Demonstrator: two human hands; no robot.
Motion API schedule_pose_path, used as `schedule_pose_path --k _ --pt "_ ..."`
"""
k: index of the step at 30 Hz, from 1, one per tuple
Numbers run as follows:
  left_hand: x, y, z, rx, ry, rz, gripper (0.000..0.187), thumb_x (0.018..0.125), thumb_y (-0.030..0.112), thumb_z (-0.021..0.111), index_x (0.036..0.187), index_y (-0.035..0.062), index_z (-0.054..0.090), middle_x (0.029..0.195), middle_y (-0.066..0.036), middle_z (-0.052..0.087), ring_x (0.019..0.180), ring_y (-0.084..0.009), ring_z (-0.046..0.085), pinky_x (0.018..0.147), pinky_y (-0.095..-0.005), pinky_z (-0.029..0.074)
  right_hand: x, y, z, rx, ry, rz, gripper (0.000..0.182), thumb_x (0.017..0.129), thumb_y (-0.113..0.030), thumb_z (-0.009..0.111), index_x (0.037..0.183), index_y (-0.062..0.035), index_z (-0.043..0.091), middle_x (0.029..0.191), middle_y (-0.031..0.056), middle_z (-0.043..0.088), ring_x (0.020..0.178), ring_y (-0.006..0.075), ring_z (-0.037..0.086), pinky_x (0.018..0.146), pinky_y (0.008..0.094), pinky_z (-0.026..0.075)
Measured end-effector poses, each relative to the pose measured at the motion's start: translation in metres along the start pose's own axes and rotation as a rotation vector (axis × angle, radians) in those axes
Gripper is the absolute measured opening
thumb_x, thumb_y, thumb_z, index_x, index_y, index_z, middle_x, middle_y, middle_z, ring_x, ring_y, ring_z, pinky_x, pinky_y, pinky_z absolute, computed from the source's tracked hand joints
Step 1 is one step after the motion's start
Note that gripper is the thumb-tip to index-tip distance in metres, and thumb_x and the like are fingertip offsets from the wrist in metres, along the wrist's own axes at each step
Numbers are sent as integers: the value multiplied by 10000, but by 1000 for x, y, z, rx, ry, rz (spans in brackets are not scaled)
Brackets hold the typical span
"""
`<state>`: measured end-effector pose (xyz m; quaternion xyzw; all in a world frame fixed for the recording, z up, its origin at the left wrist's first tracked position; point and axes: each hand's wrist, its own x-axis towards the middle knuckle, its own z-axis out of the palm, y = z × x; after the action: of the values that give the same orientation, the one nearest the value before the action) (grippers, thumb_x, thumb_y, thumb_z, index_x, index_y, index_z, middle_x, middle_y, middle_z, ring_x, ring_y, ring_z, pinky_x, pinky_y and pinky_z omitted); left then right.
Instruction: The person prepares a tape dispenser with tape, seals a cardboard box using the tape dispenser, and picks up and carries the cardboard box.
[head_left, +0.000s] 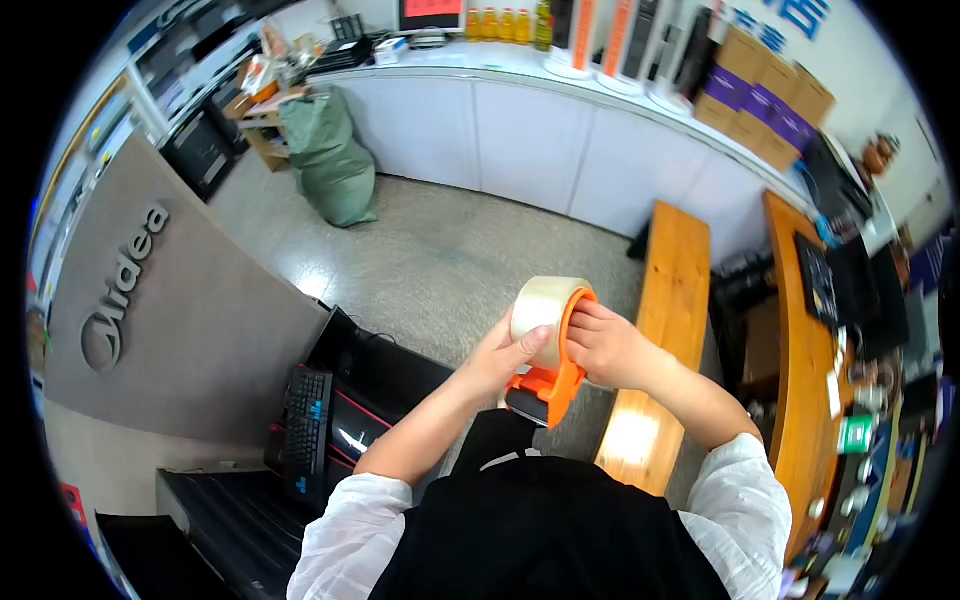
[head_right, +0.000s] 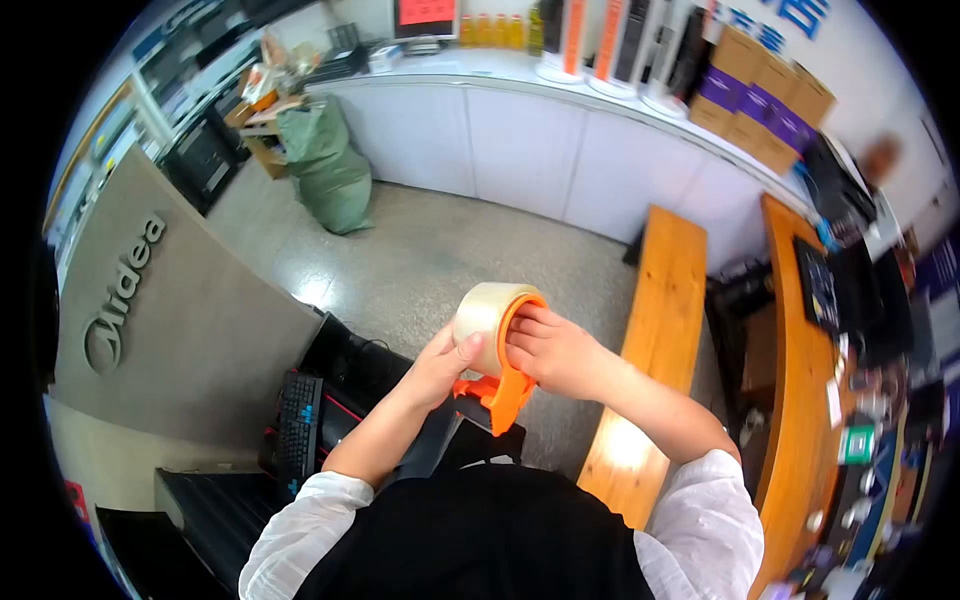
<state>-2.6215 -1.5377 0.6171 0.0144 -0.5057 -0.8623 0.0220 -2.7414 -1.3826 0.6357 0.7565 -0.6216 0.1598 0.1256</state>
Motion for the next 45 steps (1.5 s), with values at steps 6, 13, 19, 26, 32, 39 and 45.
schedule_pose_path --k 6,13,19,26,32,39,45 --pt "119 35 -94 505 307 297 476 774 127 641 1167 17 397 1021 -48 510 931 -117 494 815 -270 414 96 151 48 -108 -90 -88 229 676 -110 535 884 -14 553 918 84 575 944 243 518 897 335 366" --pt "241 97 -184 410 463 448 536 716 116 687 1140 0 379 1014 -93 493 899 -136 517 760 -281 453 202 300 82 -157 -94 -96 250 690 -130 533 918 -26 537 908 85 567 937 229 521 884 326 369" --pt "313 136 -307 491 568 834 611 687 18 676 1155 -1 284 1071 -114 449 889 -139 518 743 -271 462 306 404 103 725 -13 -2 397 746 -121 632 1112 -19 519 1071 136 567 1045 212 525 941 340 376" --pt "390 209 -449 1100 952 865 573 622 26 742 1052 18 364 970 -129 518 915 -185 524 751 -311 429 505 514 195 1932 -226 360 333 878 -206 519 1145 -6 508 1040 67 592 954 125 554 825 275 435" --pt "391 263 -555 1497 1472 874 590 627 43 751 1101 36 400 981 -130 539 876 -292 546 792 -398 406 656 525 269 2148 -464 210 395 856 -185 536 1193 0 448 1078 59 557 987 107 513 863 265 396" --pt "325 330 -701 1498 1417 1103 651 619 231 784 1101 65 378 1156 -167 417 1043 -315 452 859 -403 390 819 508 356 2167 -647 -139 459 812 -168 521 1208 37 409 1018 85 569 890 127 551 801 267 432" --pt "283 436 -857 348 1196 833 1018 609 266 798 1357 21 153 1266 -127 391 1155 -225 397 950 -354 338 961 516 434 2113 -598 -148 521 741 -222 538 1153 78 433 890 112 589 743 158 595 677 275 485"
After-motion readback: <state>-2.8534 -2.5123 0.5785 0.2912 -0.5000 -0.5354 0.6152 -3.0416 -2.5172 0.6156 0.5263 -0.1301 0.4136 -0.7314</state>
